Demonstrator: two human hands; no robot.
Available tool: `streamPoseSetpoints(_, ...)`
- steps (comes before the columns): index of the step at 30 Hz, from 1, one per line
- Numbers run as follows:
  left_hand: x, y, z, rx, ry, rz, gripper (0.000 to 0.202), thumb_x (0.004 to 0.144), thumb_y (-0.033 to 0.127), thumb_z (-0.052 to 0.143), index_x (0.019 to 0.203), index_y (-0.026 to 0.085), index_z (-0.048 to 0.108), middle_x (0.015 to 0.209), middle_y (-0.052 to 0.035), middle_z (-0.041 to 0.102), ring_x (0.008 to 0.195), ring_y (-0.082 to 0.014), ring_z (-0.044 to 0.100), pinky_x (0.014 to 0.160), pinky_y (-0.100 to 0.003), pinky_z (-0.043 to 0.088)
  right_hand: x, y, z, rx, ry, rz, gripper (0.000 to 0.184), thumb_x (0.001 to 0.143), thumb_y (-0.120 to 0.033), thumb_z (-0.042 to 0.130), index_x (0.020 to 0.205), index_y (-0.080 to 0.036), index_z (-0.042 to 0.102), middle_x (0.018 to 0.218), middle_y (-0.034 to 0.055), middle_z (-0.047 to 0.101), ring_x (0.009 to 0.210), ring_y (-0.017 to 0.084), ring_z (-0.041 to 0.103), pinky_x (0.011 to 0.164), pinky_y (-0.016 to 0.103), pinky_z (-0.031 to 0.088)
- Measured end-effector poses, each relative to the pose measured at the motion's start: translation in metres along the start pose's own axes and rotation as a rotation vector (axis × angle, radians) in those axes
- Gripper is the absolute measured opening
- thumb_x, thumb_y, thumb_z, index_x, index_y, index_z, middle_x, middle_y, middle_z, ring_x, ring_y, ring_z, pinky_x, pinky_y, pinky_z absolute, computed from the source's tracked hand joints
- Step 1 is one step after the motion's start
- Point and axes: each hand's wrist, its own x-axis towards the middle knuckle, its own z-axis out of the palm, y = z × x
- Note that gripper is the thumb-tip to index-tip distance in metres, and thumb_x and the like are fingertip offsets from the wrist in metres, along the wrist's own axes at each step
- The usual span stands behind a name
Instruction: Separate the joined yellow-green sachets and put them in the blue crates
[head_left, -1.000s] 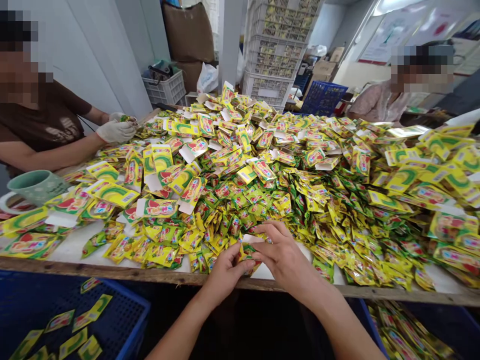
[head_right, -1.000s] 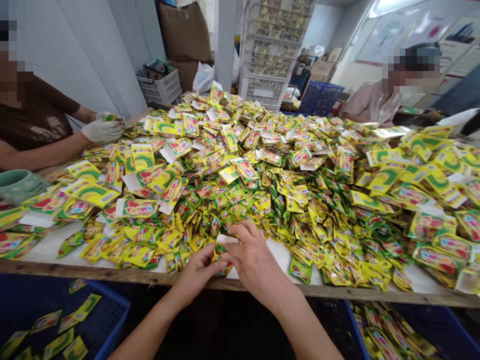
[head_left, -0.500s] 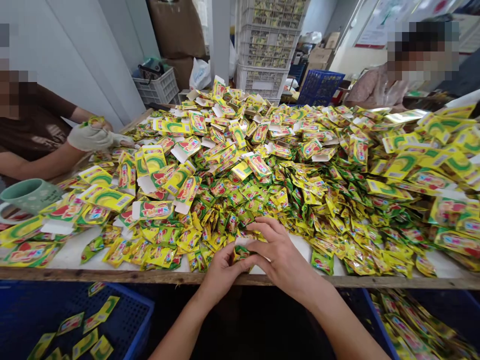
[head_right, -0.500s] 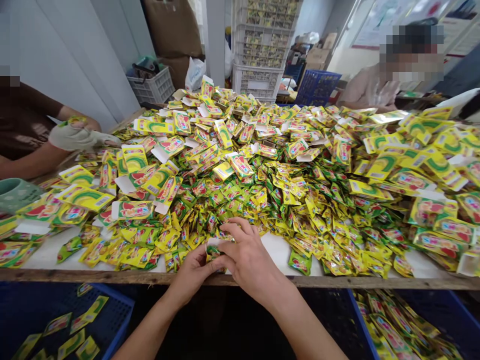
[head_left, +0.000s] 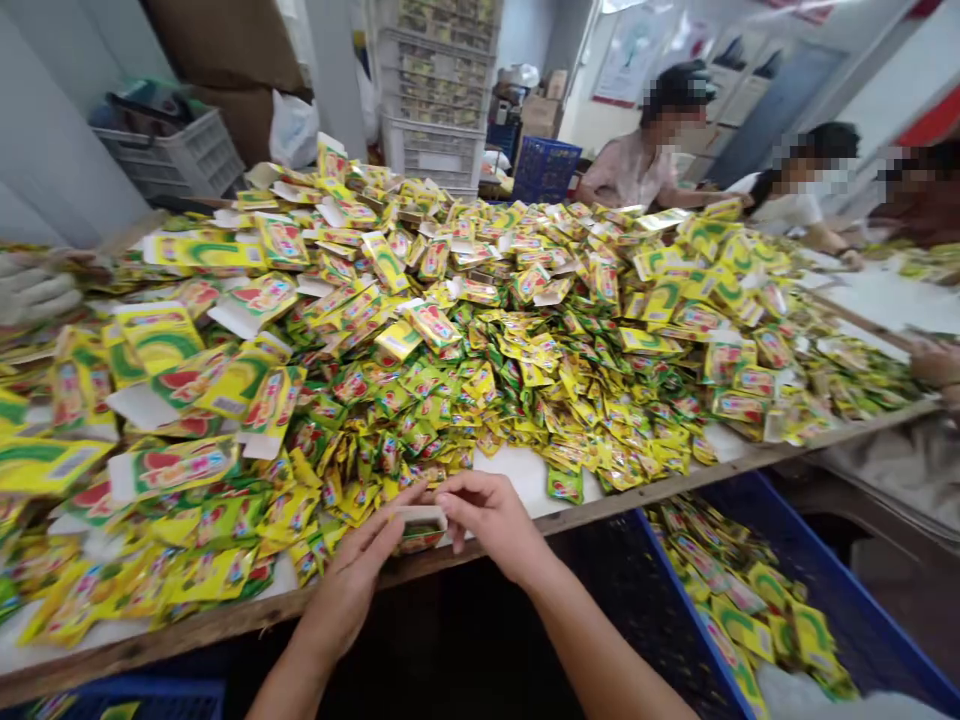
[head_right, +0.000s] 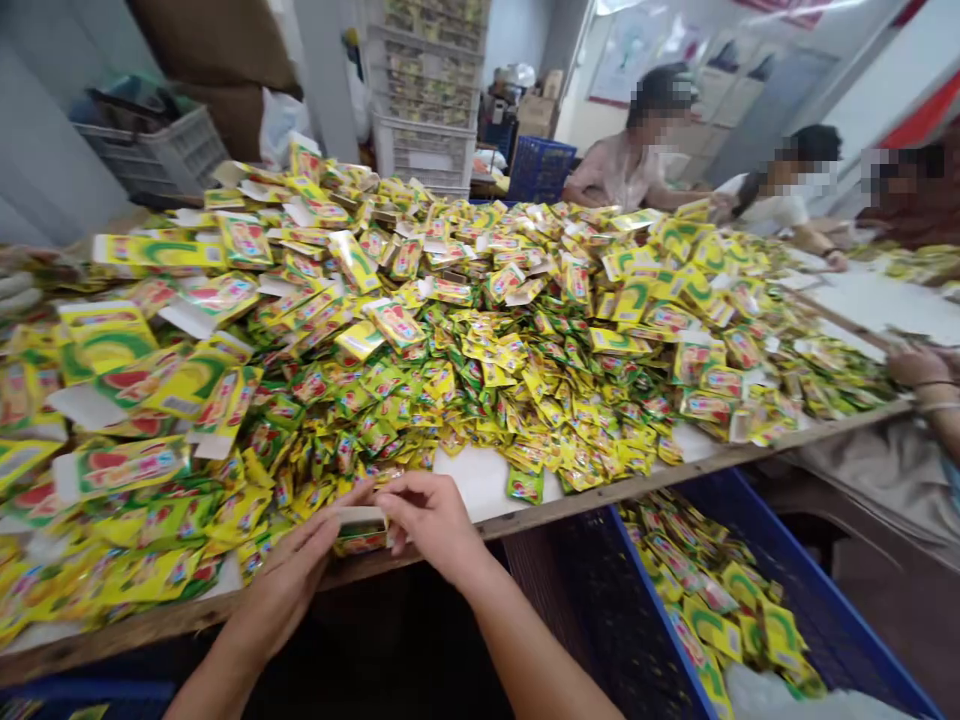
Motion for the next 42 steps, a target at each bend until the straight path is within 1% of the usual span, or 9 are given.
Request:
streamPoseSetpoints(5, 0.003, 0.018, 0.001, -0.212, -0.05, -0.174, 0.043, 0.072, 0.027, 0.07, 0.114, 0.021, 0.069, 0.124, -0.0087, 0.066, 0.125, -0.0313, 0.052, 0.112, -0.044, 0.032, -0.003, 0.0, 0.008, 0.117, -0.069, -0.091, 0.022, 0.07, -0.034, 0.077, 0.083, -0.017, 0.074, 0.076, -0.0006, 0.064, 0.055, 0.008, 0.056, 0.056, 0.023, 0.047)
streamPoseSetpoints(8, 0.001, 0.024, 0.007, -0.192, -0.074, -0.193, 0.053, 0.068, 0.027, 0.074, 0.12, 0.023, 0.064, 0.127, -0.0083, 0.064, 0.121, -0.0299, 0.055, 0.106, -0.041, 0.04, -0.003, -0.001, 0.011, 0.12, -0.052, 0.018, 0.013, 0.062, -0.021, 0.079, 0.072, -0.017, 0.072, 0.062, -0.0041, 0.059, 0.051, 0.005, 0.047, 0.051, 0.019, 0.037)
streamPoseSetpoints(11, 0.001, 0.02, 0.008, -0.143, 0.03, -0.131, 0.048, 0.068, 0.03, 0.076, 0.114, 0.022, 0.065, 0.119, -0.0083, 0.068, 0.114, -0.0271, 0.06, 0.099, -0.038, 0.047, 0.001, -0.003, 0.015, 0.062, -0.011, 0.029, 0.009, 0.062, -0.018, 0.076, 0.07, -0.018, 0.073, 0.059, -0.0045, 0.056, 0.051, 0.005, 0.043, 0.049, 0.018, 0.034)
streamPoseSetpoints(16, 0.005, 0.0, -0.001, 0.173, 0.297, 0.16, 0.03, 0.069, 0.038, 0.076, 0.092, 0.019, 0.074, 0.102, -0.0069, 0.074, 0.1, -0.0244, 0.066, 0.096, -0.037, 0.051, 0.009, -0.004, 0.018, -0.052, 0.061, -0.174, 0.021, 0.072, -0.04, 0.074, 0.084, -0.023, 0.078, 0.085, 0.0039, 0.062, 0.066, 0.012, 0.055, 0.052, 0.022, 0.047)
streamPoseSetpoints(21, 0.011, -0.006, 0.001, 0.304, 0.347, 0.273, 0.03, 0.079, 0.039, 0.068, 0.104, 0.024, 0.072, 0.107, -0.0038, 0.073, 0.1, -0.0199, 0.067, 0.091, -0.031, 0.054, 0.016, 0.003, 0.02, -0.135, 0.116, -0.179, 0.022, 0.069, -0.037, 0.078, 0.083, -0.021, 0.077, 0.078, 0.0019, 0.06, 0.055, 0.01, 0.055, 0.049, 0.023, 0.05)
streamPoseSetpoints(28, 0.019, 0.001, -0.005, 0.454, 0.175, 0.539, 0.011, 0.082, 0.024, 0.068, 0.09, 0.025, 0.076, 0.092, -0.001, 0.076, 0.085, -0.0154, 0.071, 0.08, -0.023, 0.057, 0.012, 0.012, 0.017, -0.101, 0.122, -0.246, 0.018, 0.069, -0.037, 0.078, 0.078, -0.022, 0.077, 0.08, 0.0033, 0.063, 0.058, 0.012, 0.06, 0.047, 0.024, 0.053)
streamPoseSetpoints(33, 0.012, -0.003, -0.017, 0.603, 0.081, 0.738, 0.029, 0.081, 0.015, 0.069, 0.106, 0.029, 0.073, 0.104, -0.002, 0.075, 0.094, -0.0157, 0.071, 0.087, -0.024, 0.057, 0.004, 0.016, 0.011, -0.204, 0.076, -0.409, 0.012, 0.077, -0.029, 0.075, 0.088, -0.025, 0.077, 0.091, 0.0045, 0.065, 0.076, 0.015, 0.064, 0.061, 0.025, 0.055)
streamPoseSetpoints(38, 0.003, -0.011, -0.02, 0.641, 0.035, 0.779, 0.034, 0.083, 0.011, 0.065, 0.112, 0.028, 0.07, 0.112, -0.0052, 0.072, 0.099, -0.0175, 0.069, 0.088, -0.028, 0.057, -0.011, 0.029, 0.013, -0.489, 0.119, -0.695, 0.023, 0.087, -0.015, 0.061, 0.102, -0.028, 0.073, 0.098, 0.0059, 0.067, 0.091, 0.018, 0.062, 0.081, 0.034, 0.052)
streamPoseSetpoints(42, 0.001, -0.015, -0.01, 0.561, -0.011, 0.689, 0.029, 0.084, 0.013, 0.063, 0.107, 0.028, 0.071, 0.106, -0.0046, 0.073, 0.099, -0.0185, 0.069, 0.088, -0.032, 0.057, -0.018, 0.027, 0.003, -0.595, 0.056, -0.69, 0.025, 0.089, -0.016, 0.057, 0.105, -0.028, 0.071, 0.106, 0.0078, 0.065, 0.093, 0.02, 0.06, 0.079, 0.035, 0.052)
